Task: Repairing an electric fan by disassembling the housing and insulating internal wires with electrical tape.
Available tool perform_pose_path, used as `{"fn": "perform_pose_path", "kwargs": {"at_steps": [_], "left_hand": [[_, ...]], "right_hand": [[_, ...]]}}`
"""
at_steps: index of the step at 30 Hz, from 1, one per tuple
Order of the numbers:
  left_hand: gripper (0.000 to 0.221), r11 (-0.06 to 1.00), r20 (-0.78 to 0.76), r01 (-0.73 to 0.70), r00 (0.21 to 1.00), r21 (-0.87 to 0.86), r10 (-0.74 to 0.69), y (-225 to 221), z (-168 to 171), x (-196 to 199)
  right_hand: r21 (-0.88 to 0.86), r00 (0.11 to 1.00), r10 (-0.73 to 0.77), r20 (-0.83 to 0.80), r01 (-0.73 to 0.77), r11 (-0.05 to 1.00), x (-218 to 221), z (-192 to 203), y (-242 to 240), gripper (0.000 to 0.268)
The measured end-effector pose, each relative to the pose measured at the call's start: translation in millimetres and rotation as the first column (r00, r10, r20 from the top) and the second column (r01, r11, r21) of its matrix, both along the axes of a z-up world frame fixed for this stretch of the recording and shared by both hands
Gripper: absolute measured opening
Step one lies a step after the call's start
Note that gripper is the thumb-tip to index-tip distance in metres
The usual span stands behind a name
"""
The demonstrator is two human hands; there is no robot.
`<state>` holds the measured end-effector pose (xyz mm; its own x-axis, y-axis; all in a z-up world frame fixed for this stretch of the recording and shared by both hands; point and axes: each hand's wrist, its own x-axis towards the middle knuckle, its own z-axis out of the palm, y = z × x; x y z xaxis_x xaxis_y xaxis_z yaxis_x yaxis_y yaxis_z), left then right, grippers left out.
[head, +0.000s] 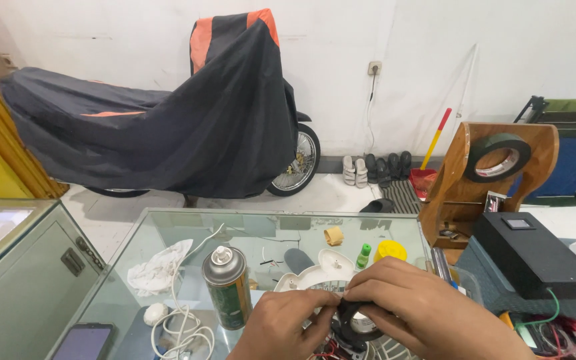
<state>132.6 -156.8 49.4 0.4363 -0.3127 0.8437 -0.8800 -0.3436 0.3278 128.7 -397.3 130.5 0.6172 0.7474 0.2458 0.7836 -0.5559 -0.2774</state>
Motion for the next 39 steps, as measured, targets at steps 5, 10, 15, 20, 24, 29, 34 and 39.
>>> {"fn": "perform_pose_path", "kwargs": {"at_steps": [5, 10, 15, 20, 24, 29, 34, 39], "left_hand": [[0.007, 0.996, 0.136, -0.055, 0.990, 0.068, 0.045, 3, 6, 2], [0.010, 0.986, 0.271, -0.154, 0.954, 0.067, 0.131, 6, 7, 3], [0.012, 0.988, 0.276, -0.154, 0.951, 0.027, 0.141, 11, 8, 0], [0.019, 0.997, 0.089, -0.076, 0.993, -0.015, 0.077, 14, 12, -6], [0.022, 0.984, -0.035, 0.125, 0.991, -0.130, -0.131, 7, 23, -13], [0.014, 0.985, -0.050, 0.136, 0.989, -0.103, -0.142, 8, 13, -6], [0.009, 0.991, -0.031, 0.111, 0.993, -0.071, -0.114, 9, 12, -5], [0.004, 0.993, 0.013, 0.115, 0.993, -0.014, -0.115, 11, 18, -6]], "right_hand": [[0.022, 0.999, 0.020, 0.029, -0.020, 1.000, 0, -3, 5, 0.027], [-0.016, 0.994, -0.035, -0.103, 0.033, 0.999, -2, 0, 9, 0.029], [0.055, 1.000, -0.001, 0.020, 0.000, 0.999, -2, 1, 10, 0.026], [0.103, 0.994, -0.109, 0.029, 0.105, 0.989, -5, 8, 3, 0.027], [0.096, 0.996, -0.063, 0.070, 0.056, 0.994, -7, 6, 5, 0.027], [0.086, 0.999, -0.054, 0.003, 0.054, 0.995, -8, 7, 4, 0.029], [0.060, 0.997, -0.059, -0.044, 0.062, 0.996, -6, 7, 4, 0.028], [0.070, 0.998, -0.024, 0.059, 0.020, 0.997, -5, 2, 5, 0.028]]}}
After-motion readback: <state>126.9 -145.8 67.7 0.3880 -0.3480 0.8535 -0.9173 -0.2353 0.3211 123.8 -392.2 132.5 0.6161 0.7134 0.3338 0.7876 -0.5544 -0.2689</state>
